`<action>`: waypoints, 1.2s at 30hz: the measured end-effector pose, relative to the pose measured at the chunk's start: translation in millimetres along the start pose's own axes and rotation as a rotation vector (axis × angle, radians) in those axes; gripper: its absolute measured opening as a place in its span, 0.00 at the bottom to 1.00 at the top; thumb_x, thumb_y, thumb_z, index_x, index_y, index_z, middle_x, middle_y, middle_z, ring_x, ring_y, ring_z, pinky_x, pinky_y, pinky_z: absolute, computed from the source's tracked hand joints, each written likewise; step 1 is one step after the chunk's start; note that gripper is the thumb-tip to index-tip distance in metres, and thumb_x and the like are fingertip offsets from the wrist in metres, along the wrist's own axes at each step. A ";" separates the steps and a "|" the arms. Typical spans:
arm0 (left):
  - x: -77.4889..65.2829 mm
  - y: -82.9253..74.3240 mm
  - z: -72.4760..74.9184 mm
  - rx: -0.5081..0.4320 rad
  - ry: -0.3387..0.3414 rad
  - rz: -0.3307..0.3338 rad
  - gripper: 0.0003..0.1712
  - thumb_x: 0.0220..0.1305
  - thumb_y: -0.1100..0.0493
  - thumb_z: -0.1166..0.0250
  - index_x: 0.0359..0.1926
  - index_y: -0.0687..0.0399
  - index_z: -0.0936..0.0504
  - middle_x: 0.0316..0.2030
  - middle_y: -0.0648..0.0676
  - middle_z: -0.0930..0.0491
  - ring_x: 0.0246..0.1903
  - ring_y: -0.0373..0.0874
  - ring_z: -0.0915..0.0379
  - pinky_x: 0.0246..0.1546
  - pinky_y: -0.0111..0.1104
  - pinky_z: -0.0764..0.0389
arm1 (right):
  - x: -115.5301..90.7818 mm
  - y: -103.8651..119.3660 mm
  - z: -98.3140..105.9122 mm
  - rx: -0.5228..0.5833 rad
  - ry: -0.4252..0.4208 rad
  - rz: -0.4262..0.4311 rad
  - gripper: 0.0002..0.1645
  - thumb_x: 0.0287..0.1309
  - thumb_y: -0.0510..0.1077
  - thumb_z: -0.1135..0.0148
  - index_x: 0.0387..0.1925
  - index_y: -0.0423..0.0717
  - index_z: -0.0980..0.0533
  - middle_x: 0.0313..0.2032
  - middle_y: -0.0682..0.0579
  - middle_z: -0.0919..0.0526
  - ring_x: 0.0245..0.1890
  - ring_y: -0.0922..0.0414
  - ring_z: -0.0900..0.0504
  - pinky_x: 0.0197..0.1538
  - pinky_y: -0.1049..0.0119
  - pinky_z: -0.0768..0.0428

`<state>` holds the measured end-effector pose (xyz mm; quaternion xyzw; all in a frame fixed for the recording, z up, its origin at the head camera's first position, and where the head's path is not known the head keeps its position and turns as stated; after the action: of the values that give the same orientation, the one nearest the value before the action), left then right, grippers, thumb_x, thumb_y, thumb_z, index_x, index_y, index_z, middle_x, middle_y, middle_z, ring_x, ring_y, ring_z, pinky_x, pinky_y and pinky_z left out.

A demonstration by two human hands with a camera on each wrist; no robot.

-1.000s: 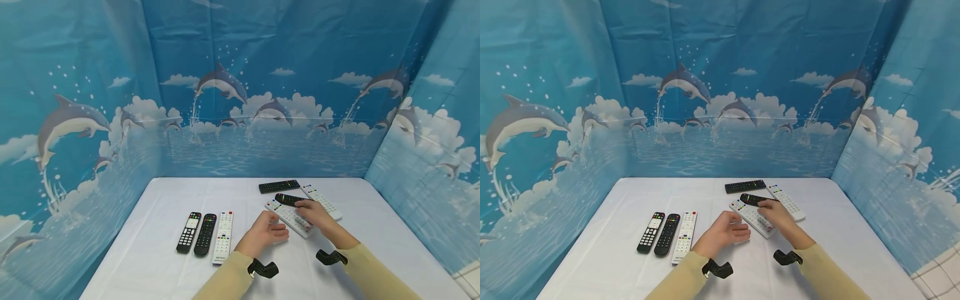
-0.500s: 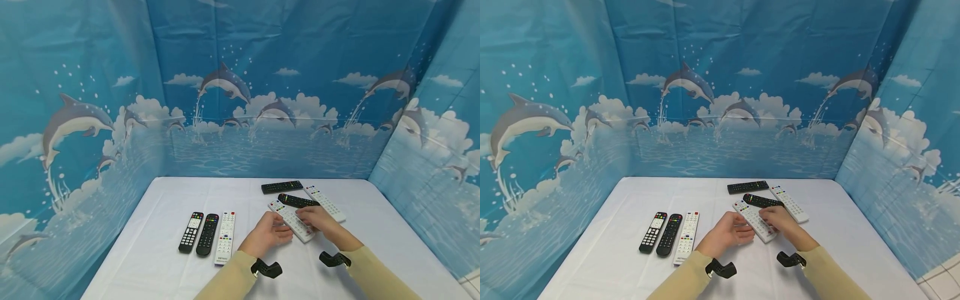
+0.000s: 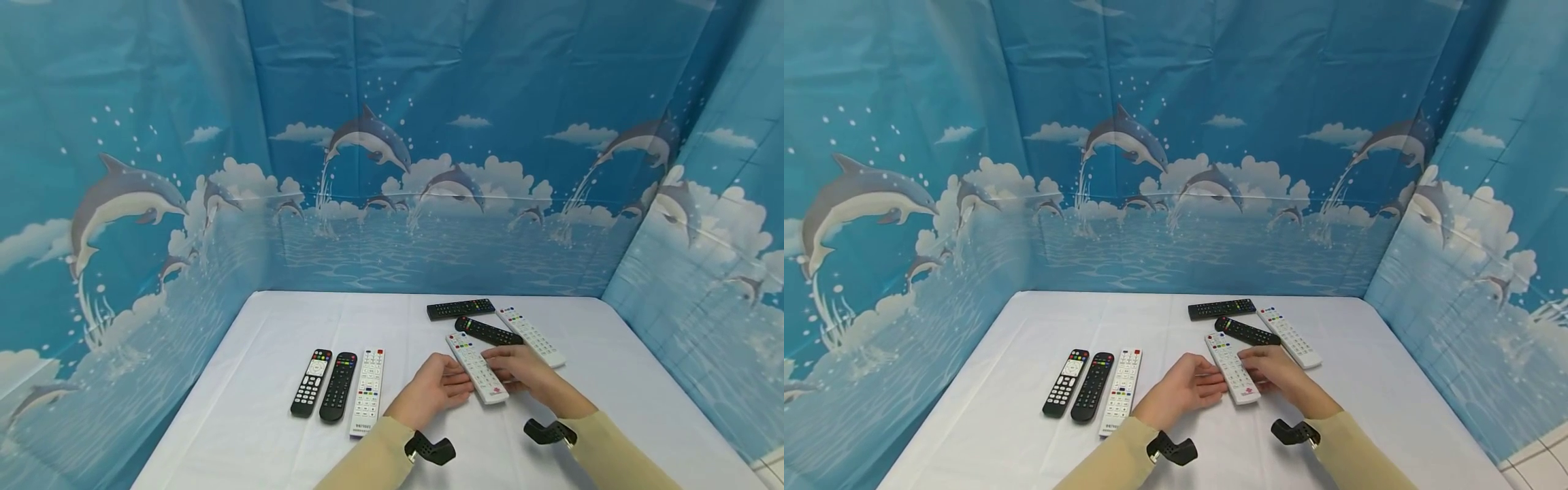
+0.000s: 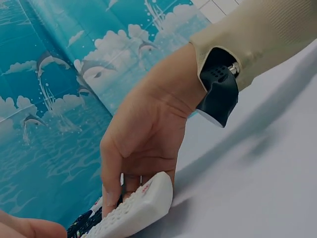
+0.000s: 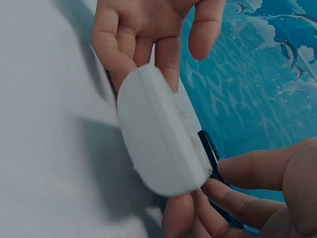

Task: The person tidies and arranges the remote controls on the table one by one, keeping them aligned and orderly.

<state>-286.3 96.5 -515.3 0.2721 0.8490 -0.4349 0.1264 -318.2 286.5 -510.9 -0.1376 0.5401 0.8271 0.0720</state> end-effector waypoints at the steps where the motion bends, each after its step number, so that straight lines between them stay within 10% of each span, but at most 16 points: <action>1: -0.2 -0.1 0.6 0.006 -0.004 -0.007 0.26 0.59 0.66 0.47 0.55 0.81 0.28 0.52 0.74 0.26 0.54 0.64 0.25 0.63 0.54 0.28 | -0.1 -1.1 -0.8 0.015 0.009 0.003 0.26 0.68 0.44 0.39 0.63 0.37 0.26 0.42 0.46 0.17 0.35 0.52 0.19 0.35 0.57 0.18; 16: 10.2 -1.8 9.2 0.149 -0.083 -0.051 0.17 0.55 0.77 0.40 0.47 0.73 0.18 0.38 0.65 0.16 0.36 0.50 0.17 0.48 0.44 0.16 | -1.7 -6.0 -11.7 0.183 0.041 -0.020 0.29 0.63 0.36 0.40 0.65 0.35 0.29 0.45 0.42 0.17 0.38 0.51 0.17 0.37 0.58 0.15; 36: 6.3 -14.6 13.3 0.287 -0.152 -0.172 0.20 0.53 0.80 0.36 0.48 0.69 0.17 0.36 0.60 0.14 0.37 0.49 0.15 0.42 0.40 0.14 | -11.5 9.5 -20.8 0.279 0.033 0.000 0.30 0.66 0.38 0.38 0.67 0.35 0.32 0.50 0.39 0.19 0.42 0.49 0.14 0.42 0.56 0.13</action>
<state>-300.1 81.0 -516.2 0.1801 0.7864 -0.5801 0.1125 -306.7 264.0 -507.0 -0.1398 0.6510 0.7416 0.0815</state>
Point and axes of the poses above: each hand's wrist, its own x-axis towards the middle knuckle, its own z-axis out of the back of the hand, y = z × x, the point moved 6 cm from there along x, towards the middle knuckle
